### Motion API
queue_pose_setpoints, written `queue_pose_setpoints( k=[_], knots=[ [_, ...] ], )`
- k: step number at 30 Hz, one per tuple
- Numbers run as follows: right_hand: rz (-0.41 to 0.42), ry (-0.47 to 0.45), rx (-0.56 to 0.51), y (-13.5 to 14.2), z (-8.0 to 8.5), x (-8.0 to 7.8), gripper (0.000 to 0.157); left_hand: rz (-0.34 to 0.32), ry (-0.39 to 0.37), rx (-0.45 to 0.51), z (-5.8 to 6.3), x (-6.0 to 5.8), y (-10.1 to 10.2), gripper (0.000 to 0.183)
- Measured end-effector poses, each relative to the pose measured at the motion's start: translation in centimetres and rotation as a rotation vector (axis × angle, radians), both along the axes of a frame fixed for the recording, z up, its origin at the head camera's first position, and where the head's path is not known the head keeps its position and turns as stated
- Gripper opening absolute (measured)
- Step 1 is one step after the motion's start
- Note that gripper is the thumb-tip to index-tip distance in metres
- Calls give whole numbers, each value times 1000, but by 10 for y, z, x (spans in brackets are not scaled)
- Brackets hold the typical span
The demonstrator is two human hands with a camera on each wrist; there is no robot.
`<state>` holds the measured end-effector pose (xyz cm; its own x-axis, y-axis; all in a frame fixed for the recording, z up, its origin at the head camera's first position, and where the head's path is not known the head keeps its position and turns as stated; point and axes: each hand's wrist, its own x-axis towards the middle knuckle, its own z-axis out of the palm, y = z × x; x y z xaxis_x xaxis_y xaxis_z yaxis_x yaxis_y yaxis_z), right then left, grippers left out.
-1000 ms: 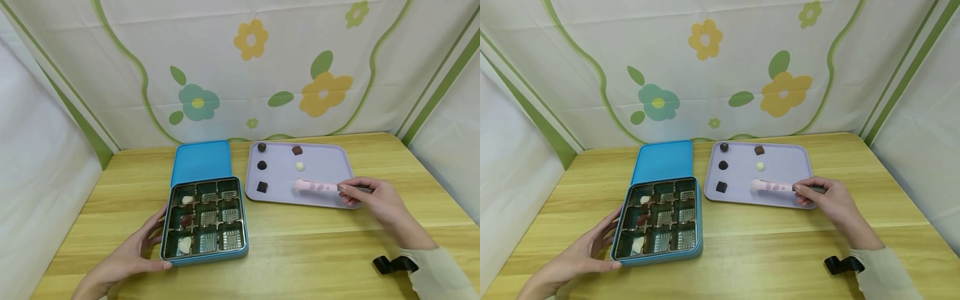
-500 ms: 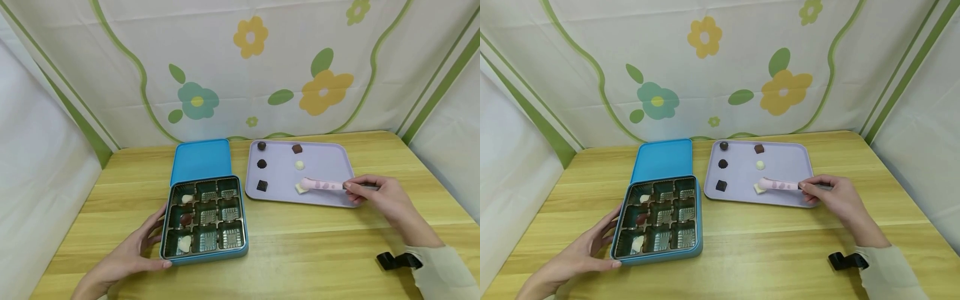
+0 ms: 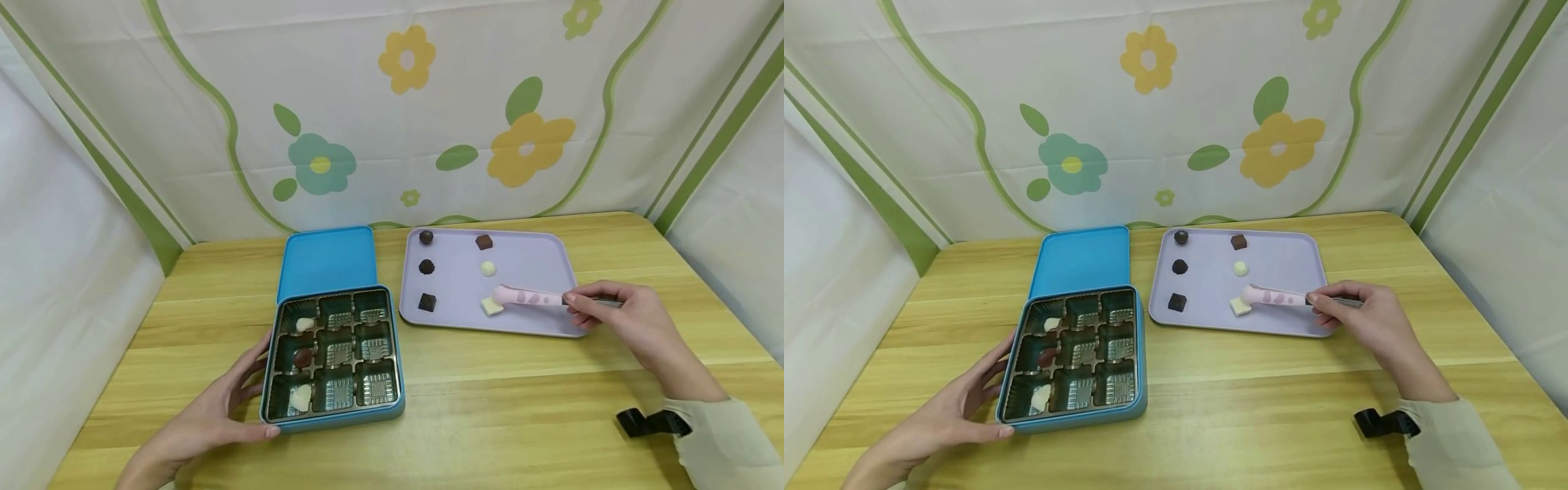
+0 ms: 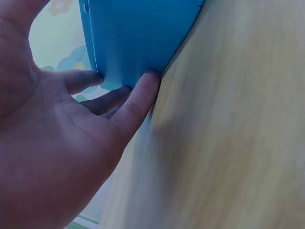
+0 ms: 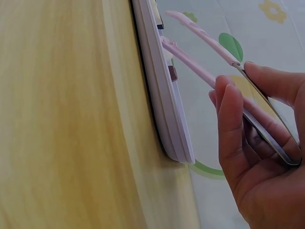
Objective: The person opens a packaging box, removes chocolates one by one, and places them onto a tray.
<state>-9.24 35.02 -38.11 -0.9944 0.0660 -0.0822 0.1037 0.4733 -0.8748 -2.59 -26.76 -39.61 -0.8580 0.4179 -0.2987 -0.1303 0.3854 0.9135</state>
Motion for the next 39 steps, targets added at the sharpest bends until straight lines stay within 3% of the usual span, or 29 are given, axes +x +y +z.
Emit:
queue_pose_setpoints(
  k=[5, 10, 17, 28, 32, 39],
  knots=[
    [-10, 6, -5, 0, 1, 0, 25, -9, 24, 6, 0, 1, -1, 120],
    [-39, 33, 2, -7, 3, 2, 29, -29, 99, 17, -2, 1, 1, 120],
    [-29, 137, 56, -40, 10, 4, 34, -29, 114, 22, -1, 1, 2, 120],
    [207, 299, -67, -122, 22, -9, 20, -49, 137, 43, -4, 1, 0, 119],
    [288, 301, -104, -155, 22, -18, 18, -50, 151, 53, -5, 1, -1, 118],
    [341, 247, -153, -203, 26, -31, 22, -33, 172, 37, -5, 2, 2, 124]
  ],
)
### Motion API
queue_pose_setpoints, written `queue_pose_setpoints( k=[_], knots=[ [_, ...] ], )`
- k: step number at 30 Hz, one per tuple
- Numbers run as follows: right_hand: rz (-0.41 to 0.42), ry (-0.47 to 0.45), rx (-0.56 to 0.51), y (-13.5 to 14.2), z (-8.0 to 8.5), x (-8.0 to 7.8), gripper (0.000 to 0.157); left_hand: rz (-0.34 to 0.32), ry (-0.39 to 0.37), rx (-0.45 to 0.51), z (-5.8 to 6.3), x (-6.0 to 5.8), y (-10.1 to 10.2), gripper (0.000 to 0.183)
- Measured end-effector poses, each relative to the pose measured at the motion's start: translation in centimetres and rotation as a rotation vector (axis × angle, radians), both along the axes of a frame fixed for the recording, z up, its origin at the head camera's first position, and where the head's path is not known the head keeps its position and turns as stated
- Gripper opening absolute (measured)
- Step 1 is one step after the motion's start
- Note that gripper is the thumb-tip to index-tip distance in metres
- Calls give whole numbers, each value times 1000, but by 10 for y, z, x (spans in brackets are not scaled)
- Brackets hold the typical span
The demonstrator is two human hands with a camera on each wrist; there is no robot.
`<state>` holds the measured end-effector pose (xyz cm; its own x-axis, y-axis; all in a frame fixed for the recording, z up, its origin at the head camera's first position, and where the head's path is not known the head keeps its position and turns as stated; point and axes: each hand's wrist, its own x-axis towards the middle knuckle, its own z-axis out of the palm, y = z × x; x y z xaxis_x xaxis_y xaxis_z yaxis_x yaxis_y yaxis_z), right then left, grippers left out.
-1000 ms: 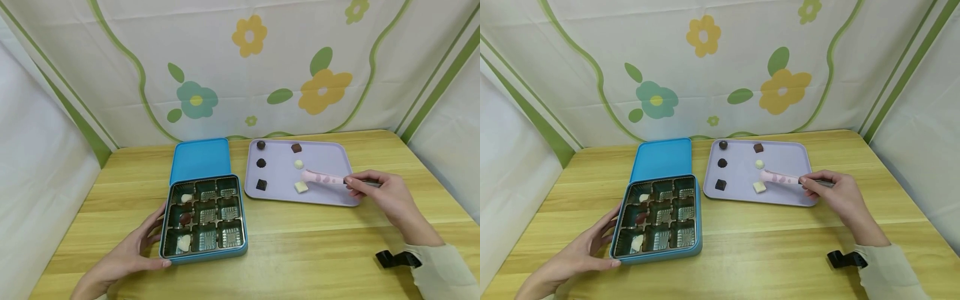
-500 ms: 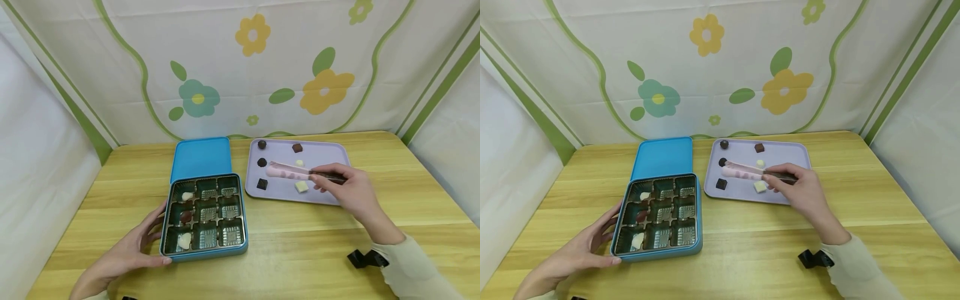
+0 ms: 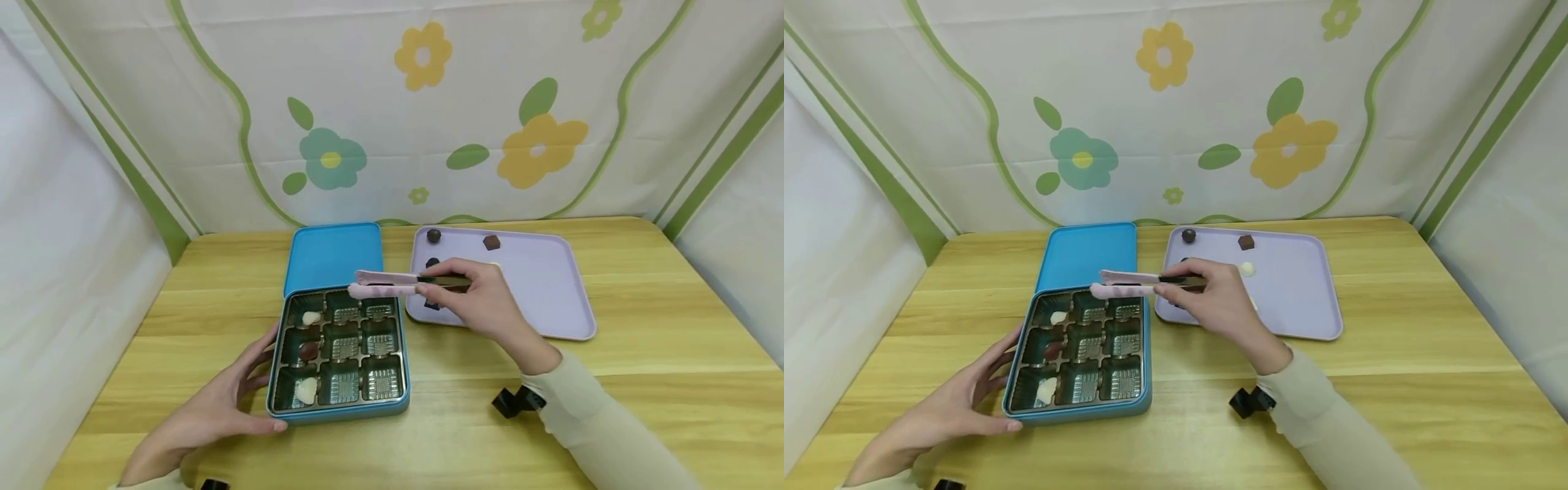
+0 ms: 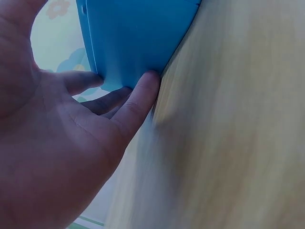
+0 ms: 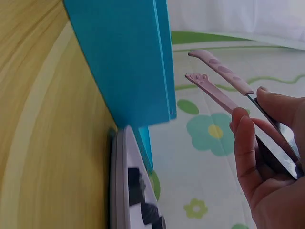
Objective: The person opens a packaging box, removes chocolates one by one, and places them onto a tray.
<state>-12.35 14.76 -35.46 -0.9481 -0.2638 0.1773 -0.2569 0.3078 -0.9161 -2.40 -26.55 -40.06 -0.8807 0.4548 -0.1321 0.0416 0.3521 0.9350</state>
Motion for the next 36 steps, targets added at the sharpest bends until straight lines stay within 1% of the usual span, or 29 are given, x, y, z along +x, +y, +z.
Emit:
queue_pose_setpoints(
  k=[3, 7, 9, 11, 13, 17, 19, 22, 25, 28, 29, 30, 32, 33, 34, 36],
  knots=[
    [32, 40, 6, -15, 1, -3, 21, 18, -5, -30, 2, 1, 3, 126],
    [72, 172, 70, -33, 0, -7, 18, 26, -13, -40, 1, 2, 5, 128],
    [87, 216, 92, -40, -1, -8, 18, 21, -7, -38, 0, 2, 5, 128],
    [103, 238, 99, -47, -2, -9, 18, 18, -8, -35, 0, 2, 5, 128],
    [125, 239, 95, -52, -2, -9, 17, 27, -21, -44, 0, 2, 5, 128],
    [189, 258, 100, -60, -2, -9, 17, 19, -12, -47, -1, 0, 7, 127],
    [213, 265, 127, -63, -1, -9, 16, 8, -1, -45, -1, 0, 9, 126],
    [241, 255, 218, -71, 6, -10, 16, -9, 7, -34, 0, 0, 10, 126],
    [272, 239, 371, -87, 23, -13, 16, -15, 4, -28, 0, 0, 8, 126],
    [343, 252, 550, -110, 43, -19, 15, -17, 0, -22, -3, 0, 6, 127],
    [372, 264, 597, -118, 48, -21, 19, -15, -6, -18, -4, 0, 6, 127],
    [399, 282, 635, -124, 51, -22, 23, -16, 8, -26, -6, 0, 6, 128],
    [443, 290, 679, -132, 55, -24, 31, -11, 2, -28, -8, 1, 7, 128],
    [455, 292, 682, -133, 55, -24, 33, -7, -4, -30, -9, 2, 9, 128],
    [456, 289, 673, -133, 54, -25, 31, -4, -8, -31, -8, 2, 10, 128],
    [432, 276, 624, -127, 49, -25, 25, 7, -18, -45, -7, 4, 11, 127]
  ],
)
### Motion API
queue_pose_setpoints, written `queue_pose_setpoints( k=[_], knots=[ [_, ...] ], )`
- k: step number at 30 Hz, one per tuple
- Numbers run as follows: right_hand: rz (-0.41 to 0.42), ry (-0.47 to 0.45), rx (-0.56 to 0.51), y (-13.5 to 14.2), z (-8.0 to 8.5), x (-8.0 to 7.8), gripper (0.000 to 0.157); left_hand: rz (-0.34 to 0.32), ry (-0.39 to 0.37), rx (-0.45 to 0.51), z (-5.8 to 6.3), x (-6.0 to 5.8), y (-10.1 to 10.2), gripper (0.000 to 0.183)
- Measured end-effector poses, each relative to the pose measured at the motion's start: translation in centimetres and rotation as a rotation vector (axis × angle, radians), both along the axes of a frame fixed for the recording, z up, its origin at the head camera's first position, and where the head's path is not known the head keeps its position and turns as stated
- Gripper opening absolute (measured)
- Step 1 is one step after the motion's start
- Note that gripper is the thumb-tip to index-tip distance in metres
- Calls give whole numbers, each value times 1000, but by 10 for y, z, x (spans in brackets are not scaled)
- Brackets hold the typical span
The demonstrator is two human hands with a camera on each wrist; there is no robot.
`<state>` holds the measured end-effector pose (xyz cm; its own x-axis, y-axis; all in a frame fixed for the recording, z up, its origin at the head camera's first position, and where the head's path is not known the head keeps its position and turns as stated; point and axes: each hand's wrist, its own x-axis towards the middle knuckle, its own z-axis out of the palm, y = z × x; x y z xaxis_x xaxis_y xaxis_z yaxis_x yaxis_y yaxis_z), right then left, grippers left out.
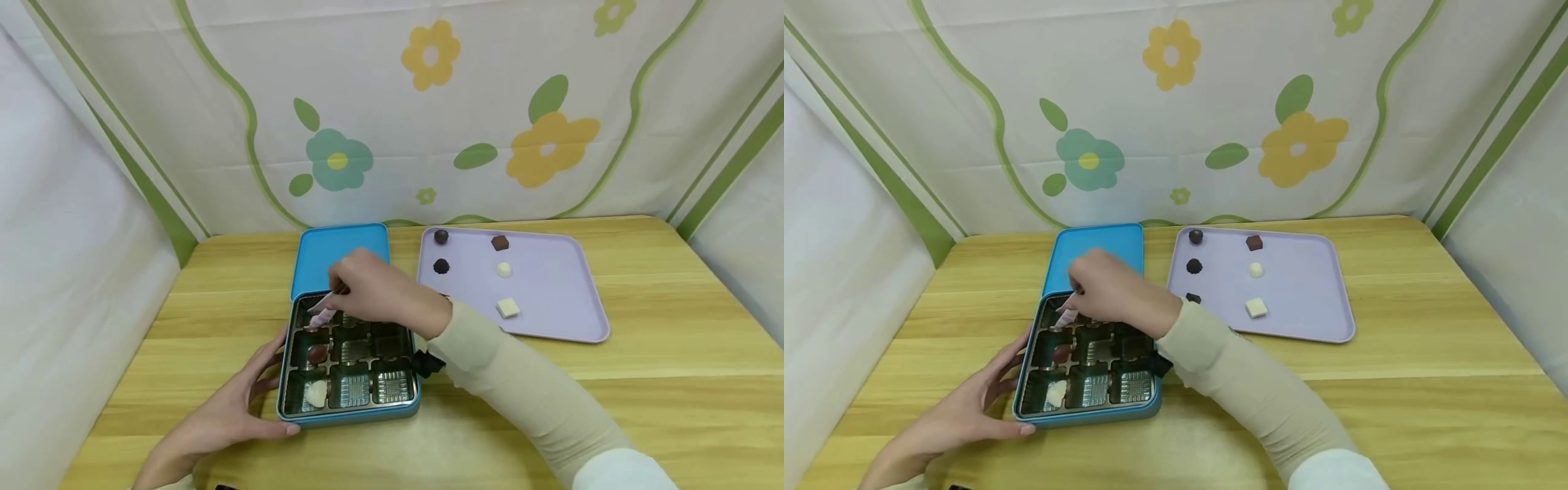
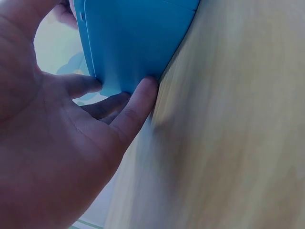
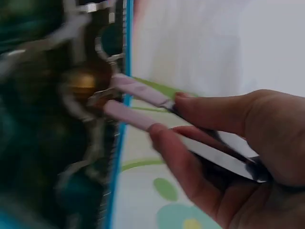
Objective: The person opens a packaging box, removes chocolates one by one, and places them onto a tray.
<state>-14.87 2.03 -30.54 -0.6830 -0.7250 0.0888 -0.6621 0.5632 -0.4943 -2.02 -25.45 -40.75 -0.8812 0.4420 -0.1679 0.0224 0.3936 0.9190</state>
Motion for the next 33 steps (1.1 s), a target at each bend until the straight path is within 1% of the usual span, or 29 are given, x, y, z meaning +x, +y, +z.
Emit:
queue_pose_setpoints(
  k=[1, 3, 7, 10, 14, 21, 29, 33],
  knots=[
    [-17, -14, -31, 4, -3, 0, 21, 10, -24, 3, 2, 1, 1, 127],
    [-63, -59, -102, 14, -10, 0, 14, 17, -36, -1, 5, 2, 1, 127],
    [-150, -179, -258, 34, -24, 1, 14, 16, -39, 1, 10, 2, 1, 128],
    [-184, -262, -371, 46, -33, 3, 14, 11, -36, -1, 10, 2, 0, 129],
    [-214, -330, -473, 56, -44, 7, 12, 12, -36, -13, 8, 2, -2, 128],
    [-242, -399, -553, 61, -54, 12, 13, 29, -49, -25, 9, 3, 0, 128],
    [-249, -500, -629, 65, -61, 13, 18, 23, -44, -17, 9, 4, 2, 128],
    [-252, -514, -678, 73, -62, 12, 21, 14, -53, -1, 10, 3, 2, 128]
  ],
)
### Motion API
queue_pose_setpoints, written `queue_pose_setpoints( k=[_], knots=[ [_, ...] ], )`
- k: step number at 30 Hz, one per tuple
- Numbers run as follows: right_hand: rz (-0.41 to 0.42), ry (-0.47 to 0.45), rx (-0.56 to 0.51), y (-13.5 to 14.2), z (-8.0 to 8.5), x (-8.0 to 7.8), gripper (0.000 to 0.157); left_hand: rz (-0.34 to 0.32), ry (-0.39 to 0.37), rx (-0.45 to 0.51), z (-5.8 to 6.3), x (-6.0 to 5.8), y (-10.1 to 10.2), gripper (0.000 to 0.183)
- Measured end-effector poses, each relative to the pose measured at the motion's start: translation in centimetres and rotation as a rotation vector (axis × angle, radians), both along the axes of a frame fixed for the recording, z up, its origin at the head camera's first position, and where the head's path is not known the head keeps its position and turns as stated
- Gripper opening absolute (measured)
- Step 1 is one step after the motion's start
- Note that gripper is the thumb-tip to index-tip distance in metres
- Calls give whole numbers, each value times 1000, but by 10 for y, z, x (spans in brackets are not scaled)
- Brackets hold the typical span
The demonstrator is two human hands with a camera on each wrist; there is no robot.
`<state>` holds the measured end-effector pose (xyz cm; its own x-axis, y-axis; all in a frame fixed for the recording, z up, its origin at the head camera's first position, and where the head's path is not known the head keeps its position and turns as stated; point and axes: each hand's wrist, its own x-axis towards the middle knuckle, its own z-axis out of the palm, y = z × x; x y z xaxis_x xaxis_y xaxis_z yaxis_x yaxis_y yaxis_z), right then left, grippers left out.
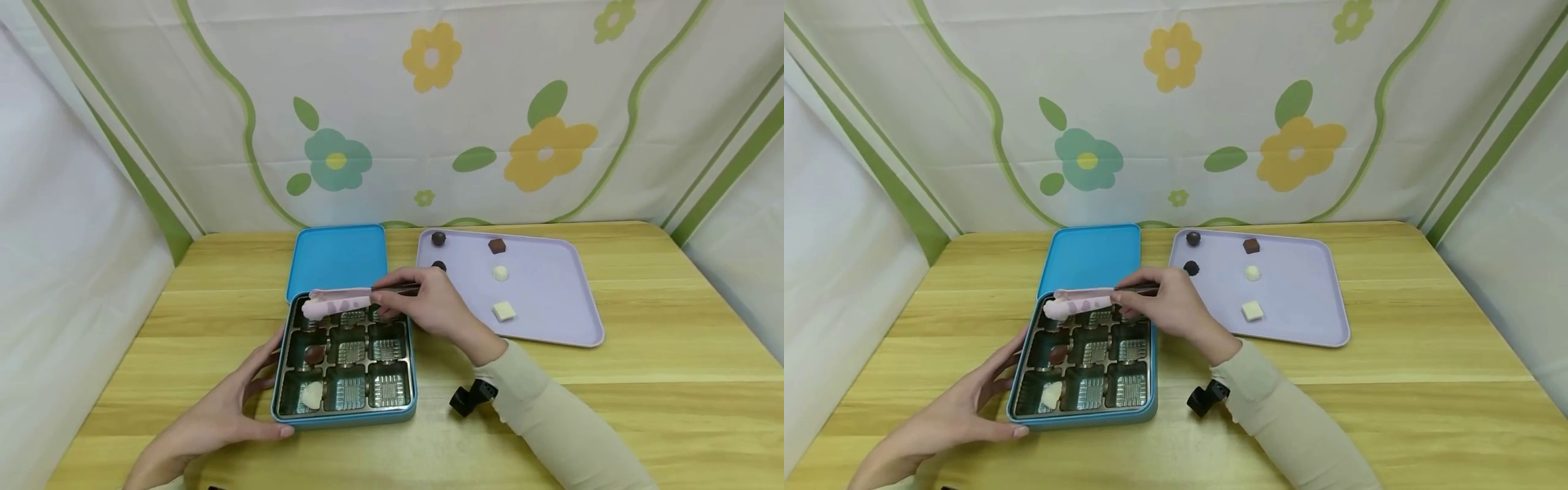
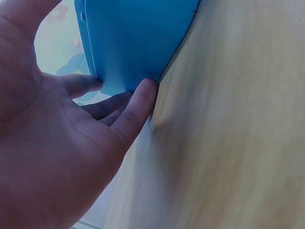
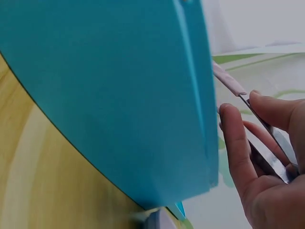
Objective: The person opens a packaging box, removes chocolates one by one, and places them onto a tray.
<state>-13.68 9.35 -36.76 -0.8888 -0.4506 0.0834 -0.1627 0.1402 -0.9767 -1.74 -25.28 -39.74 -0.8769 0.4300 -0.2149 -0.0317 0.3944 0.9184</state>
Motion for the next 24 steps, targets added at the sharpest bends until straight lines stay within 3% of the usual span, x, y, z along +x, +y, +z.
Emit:
queue_pose_setpoints(
  k=[15, 24],
  knots=[
    [-145, -27, -65, 50, 7, -5, 25, -13, 30, 19, -3, -4, -3, 128],
    [-264, -7, -23, 89, 7, -6, 28, -44, -42, 108, -3, -4, -4, 128]
  ],
)
